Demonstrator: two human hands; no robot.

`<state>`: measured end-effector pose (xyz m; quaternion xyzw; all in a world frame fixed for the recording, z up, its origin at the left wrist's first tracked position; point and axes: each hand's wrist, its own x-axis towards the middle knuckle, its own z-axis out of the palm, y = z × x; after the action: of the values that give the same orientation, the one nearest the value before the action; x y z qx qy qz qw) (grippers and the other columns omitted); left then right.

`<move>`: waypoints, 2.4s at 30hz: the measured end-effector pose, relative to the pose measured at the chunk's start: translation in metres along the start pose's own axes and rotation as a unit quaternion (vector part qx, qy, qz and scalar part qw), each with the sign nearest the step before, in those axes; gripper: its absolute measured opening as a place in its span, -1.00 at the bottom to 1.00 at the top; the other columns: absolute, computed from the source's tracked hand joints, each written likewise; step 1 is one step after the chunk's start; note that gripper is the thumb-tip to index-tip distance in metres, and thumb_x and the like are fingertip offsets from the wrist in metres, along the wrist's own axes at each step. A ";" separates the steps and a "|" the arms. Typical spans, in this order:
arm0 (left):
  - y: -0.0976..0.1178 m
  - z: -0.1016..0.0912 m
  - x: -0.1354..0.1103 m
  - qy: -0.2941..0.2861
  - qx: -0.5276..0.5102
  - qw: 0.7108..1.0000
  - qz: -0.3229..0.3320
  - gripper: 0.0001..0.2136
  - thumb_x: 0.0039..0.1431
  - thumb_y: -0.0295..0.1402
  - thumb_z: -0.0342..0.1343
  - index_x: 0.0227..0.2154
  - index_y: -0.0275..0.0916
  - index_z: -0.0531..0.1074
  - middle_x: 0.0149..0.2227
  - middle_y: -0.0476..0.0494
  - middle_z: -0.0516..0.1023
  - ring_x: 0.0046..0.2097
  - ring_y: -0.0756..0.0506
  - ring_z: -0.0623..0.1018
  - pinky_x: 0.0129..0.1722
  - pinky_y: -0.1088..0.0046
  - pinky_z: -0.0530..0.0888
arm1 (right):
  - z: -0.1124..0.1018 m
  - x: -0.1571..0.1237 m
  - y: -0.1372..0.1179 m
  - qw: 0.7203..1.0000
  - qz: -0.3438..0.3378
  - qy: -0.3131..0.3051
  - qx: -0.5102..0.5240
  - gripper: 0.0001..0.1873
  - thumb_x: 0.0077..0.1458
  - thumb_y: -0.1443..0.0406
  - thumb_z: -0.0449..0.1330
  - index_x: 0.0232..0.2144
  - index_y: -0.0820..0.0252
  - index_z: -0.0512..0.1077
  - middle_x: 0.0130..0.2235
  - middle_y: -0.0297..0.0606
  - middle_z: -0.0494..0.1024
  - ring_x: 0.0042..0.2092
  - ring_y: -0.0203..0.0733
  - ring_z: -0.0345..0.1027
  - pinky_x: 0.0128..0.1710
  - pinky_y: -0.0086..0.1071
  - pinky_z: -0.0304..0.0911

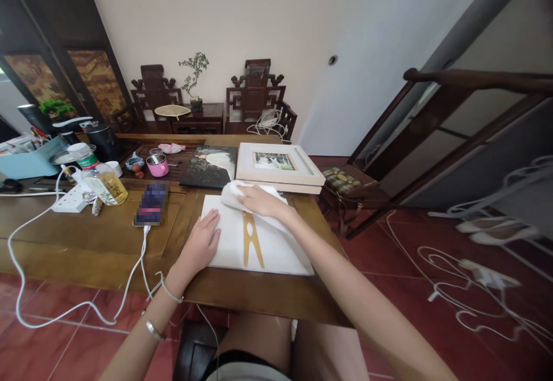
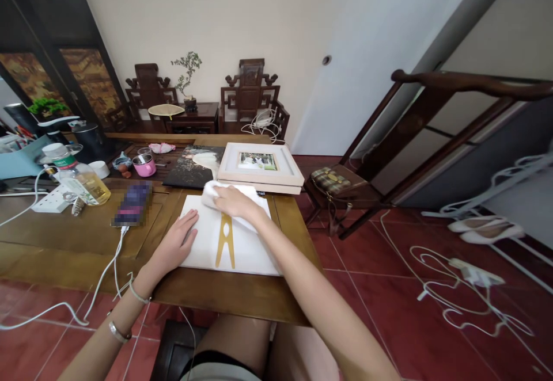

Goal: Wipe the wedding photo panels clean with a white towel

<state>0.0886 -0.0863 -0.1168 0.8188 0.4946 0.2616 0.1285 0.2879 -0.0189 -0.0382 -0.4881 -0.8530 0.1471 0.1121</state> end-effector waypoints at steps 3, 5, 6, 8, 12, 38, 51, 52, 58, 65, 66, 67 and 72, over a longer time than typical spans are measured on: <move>0.000 0.000 0.000 -0.001 -0.001 1.000 -0.004 -0.62 0.25 -0.41 -0.16 0.10 -0.31 0.25 0.20 -0.31 0.25 0.26 -0.18 0.19 0.23 0.05 0.12 | -0.005 -0.028 0.029 0.999 0.027 0.016 0.006 -0.64 0.16 0.33 -0.14 -0.12 0.26 0.38 -0.01 -0.11 0.47 -0.01 0.02 0.31 -0.01 -0.23 0.14; 0.001 0.000 0.000 -0.002 -0.003 1.000 -0.006 -0.62 0.25 -0.41 -0.15 0.10 -0.31 0.26 0.20 -0.31 0.25 0.26 -0.18 0.19 0.23 0.06 0.11 | -0.005 -0.049 0.043 0.998 0.051 0.029 0.004 -0.63 0.16 0.32 -0.15 -0.10 0.29 0.37 -0.05 -0.06 0.48 -0.02 0.05 0.32 -0.02 -0.18 0.15; 0.001 0.000 0.000 -0.002 -0.003 1.000 -0.006 -0.62 0.25 -0.41 -0.15 0.10 -0.32 0.26 0.20 -0.31 0.24 0.26 -0.18 0.19 0.23 0.06 0.11 | -0.004 -0.059 0.047 0.998 0.060 0.034 0.002 -0.62 0.17 0.31 -0.15 -0.10 0.29 0.36 -0.07 -0.04 0.49 -0.03 0.07 0.32 -0.03 -0.16 0.16; 0.000 0.001 0.000 0.001 -0.003 1.000 -0.003 -0.62 0.25 -0.41 -0.15 0.11 -0.32 0.25 0.20 -0.31 0.24 0.26 -0.18 0.19 0.23 0.05 0.11 | -0.001 -0.077 0.052 0.997 0.071 0.040 -0.003 -0.64 0.15 0.32 -0.13 -0.10 0.28 0.35 -0.09 -0.03 0.49 -0.02 0.08 0.32 -0.05 -0.13 0.19; -0.001 0.002 0.000 0.010 0.003 1.000 0.001 -0.62 0.25 -0.40 -0.14 0.11 -0.29 0.25 0.20 -0.30 0.25 0.25 -0.18 0.19 0.22 0.05 0.13 | 0.009 -0.093 0.050 0.999 0.010 0.042 -0.031 -0.72 0.06 0.42 -0.05 -0.22 0.24 0.40 0.06 -0.03 0.39 0.16 0.08 0.14 0.09 -0.03 0.07; -0.003 0.002 0.001 0.011 0.010 1.000 0.016 -0.63 0.25 -0.42 -0.15 0.10 -0.31 0.26 0.18 -0.31 0.27 0.25 -0.20 0.21 0.21 0.03 0.15 | -0.001 -0.183 -0.019 0.995 -0.041 -0.083 -0.020 -0.73 -0.09 0.49 0.01 -0.32 0.21 0.40 0.24 -0.15 0.17 0.32 -0.02 -0.30 0.26 0.01 -0.18; 0.000 -0.001 0.001 0.006 0.016 1.000 0.011 -0.62 0.25 -0.42 -0.15 0.11 -0.35 0.25 0.19 -0.33 0.26 0.25 -0.19 0.21 0.21 0.06 0.16 | 0.004 -0.098 0.031 0.998 -0.004 -0.016 -0.055 -0.71 0.08 0.44 -0.06 -0.18 0.31 0.37 0.21 0.09 0.19 0.30 0.04 -0.18 0.22 0.04 -0.12; 0.000 -0.001 0.000 0.006 0.016 1.000 0.012 -0.62 0.25 -0.42 -0.15 0.11 -0.35 0.25 0.20 -0.33 0.25 0.25 -0.19 0.21 0.21 0.07 0.16 | 0.007 -0.107 0.027 0.998 -0.014 -0.017 -0.053 -0.71 0.06 0.45 -0.06 -0.20 0.30 0.37 0.22 0.07 0.19 0.31 0.03 -0.21 0.23 0.06 -0.17; 0.000 0.001 0.000 0.010 0.014 1.000 0.009 -0.63 0.25 -0.42 -0.14 0.10 -0.31 0.26 0.19 -0.30 0.26 0.25 -0.19 0.21 0.22 0.06 0.15 | 0.011 -0.170 -0.012 0.997 -0.044 -0.061 -0.025 -0.76 -0.09 0.51 -0.02 -0.38 0.21 0.36 0.27 -0.17 0.12 0.33 -0.05 -0.38 0.28 0.06 -0.28; -0.001 0.003 -0.001 0.013 0.019 1.000 0.017 -0.62 0.26 -0.41 -0.15 0.12 -0.30 0.24 0.20 -0.30 0.26 0.25 -0.19 0.20 0.21 0.05 0.15 | -0.003 -0.186 -0.029 0.994 -0.022 -0.106 -0.001 -0.71 -0.07 0.50 -0.02 -0.30 0.21 0.39 0.23 -0.11 0.19 0.32 -0.04 -0.25 0.25 0.03 -0.16; -0.002 0.003 -0.001 0.014 0.018 1.000 0.017 -0.62 0.26 -0.41 -0.15 0.12 -0.30 0.24 0.20 -0.30 0.26 0.25 -0.18 0.20 0.21 0.05 0.15 | -0.004 -0.180 -0.026 0.995 -0.014 -0.102 -0.001 -0.70 -0.05 0.49 -0.03 -0.27 0.22 0.39 0.22 -0.07 0.20 0.31 -0.03 -0.22 0.24 0.03 -0.12; -0.002 0.003 -0.001 0.013 0.017 1.000 0.016 -0.62 0.26 -0.41 -0.15 0.12 -0.30 0.24 0.20 -0.30 0.25 0.25 -0.18 0.20 0.21 0.05 0.15 | -0.004 -0.171 -0.022 0.995 -0.004 -0.095 -0.001 -0.71 -0.01 0.47 -0.04 -0.25 0.22 0.39 0.22 -0.04 0.20 0.31 -0.02 -0.19 0.22 0.02 -0.08; -0.003 0.004 0.000 0.017 0.011 1.000 0.010 -0.62 0.25 -0.41 -0.14 0.11 -0.30 0.25 0.19 -0.31 0.26 0.25 -0.18 0.21 0.21 0.04 0.15 | 0.003 -0.110 0.003 0.998 0.048 -0.036 0.020 -0.68 0.14 0.35 -0.12 -0.14 0.20 0.35 0.18 -0.04 0.25 0.28 0.00 -0.11 0.18 0.02 -0.03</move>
<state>0.0884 -0.0849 -0.1217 0.8208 0.4911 0.2709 0.1084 0.3444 -0.1131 -0.0470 -0.5209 -0.8288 0.1866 0.0834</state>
